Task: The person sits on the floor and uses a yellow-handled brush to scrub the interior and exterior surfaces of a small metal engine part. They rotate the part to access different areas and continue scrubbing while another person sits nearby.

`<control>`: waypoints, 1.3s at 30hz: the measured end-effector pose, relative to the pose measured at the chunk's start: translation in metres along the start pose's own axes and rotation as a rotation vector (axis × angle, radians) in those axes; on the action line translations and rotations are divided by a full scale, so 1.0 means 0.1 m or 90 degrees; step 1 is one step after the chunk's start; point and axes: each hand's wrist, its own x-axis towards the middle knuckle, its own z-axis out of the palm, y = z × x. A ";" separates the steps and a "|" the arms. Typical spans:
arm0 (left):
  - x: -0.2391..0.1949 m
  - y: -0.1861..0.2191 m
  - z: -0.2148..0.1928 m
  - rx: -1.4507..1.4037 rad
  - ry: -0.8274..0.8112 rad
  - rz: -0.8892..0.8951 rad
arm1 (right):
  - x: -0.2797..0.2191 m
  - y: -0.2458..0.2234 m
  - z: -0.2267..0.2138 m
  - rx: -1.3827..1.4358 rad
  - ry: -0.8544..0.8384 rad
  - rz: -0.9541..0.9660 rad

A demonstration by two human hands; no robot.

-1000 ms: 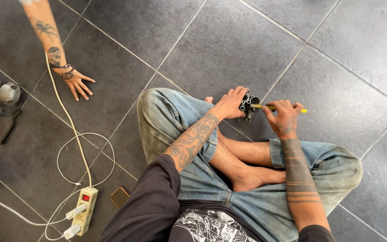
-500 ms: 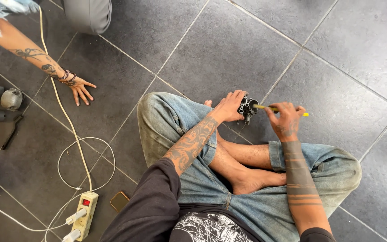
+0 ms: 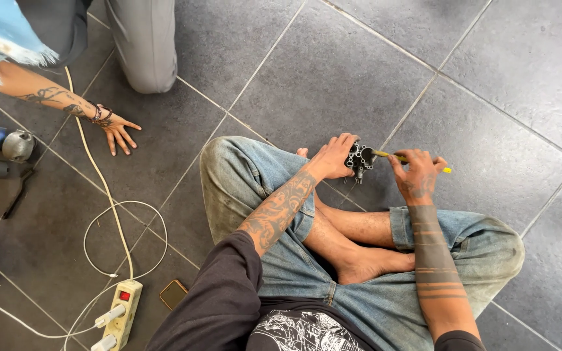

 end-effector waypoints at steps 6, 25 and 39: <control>-0.02 0.03 -0.01 -0.001 -0.005 -0.001 | 0.00 -0.08 0.00 0.015 -0.026 -0.016; -0.06 0.06 -0.10 -0.027 -0.012 0.008 | 0.03 -0.01 0.01 0.005 0.021 -0.026; -0.03 0.02 -0.05 -0.021 -0.007 0.006 | 0.04 -0.11 -0.05 0.026 -0.006 -0.057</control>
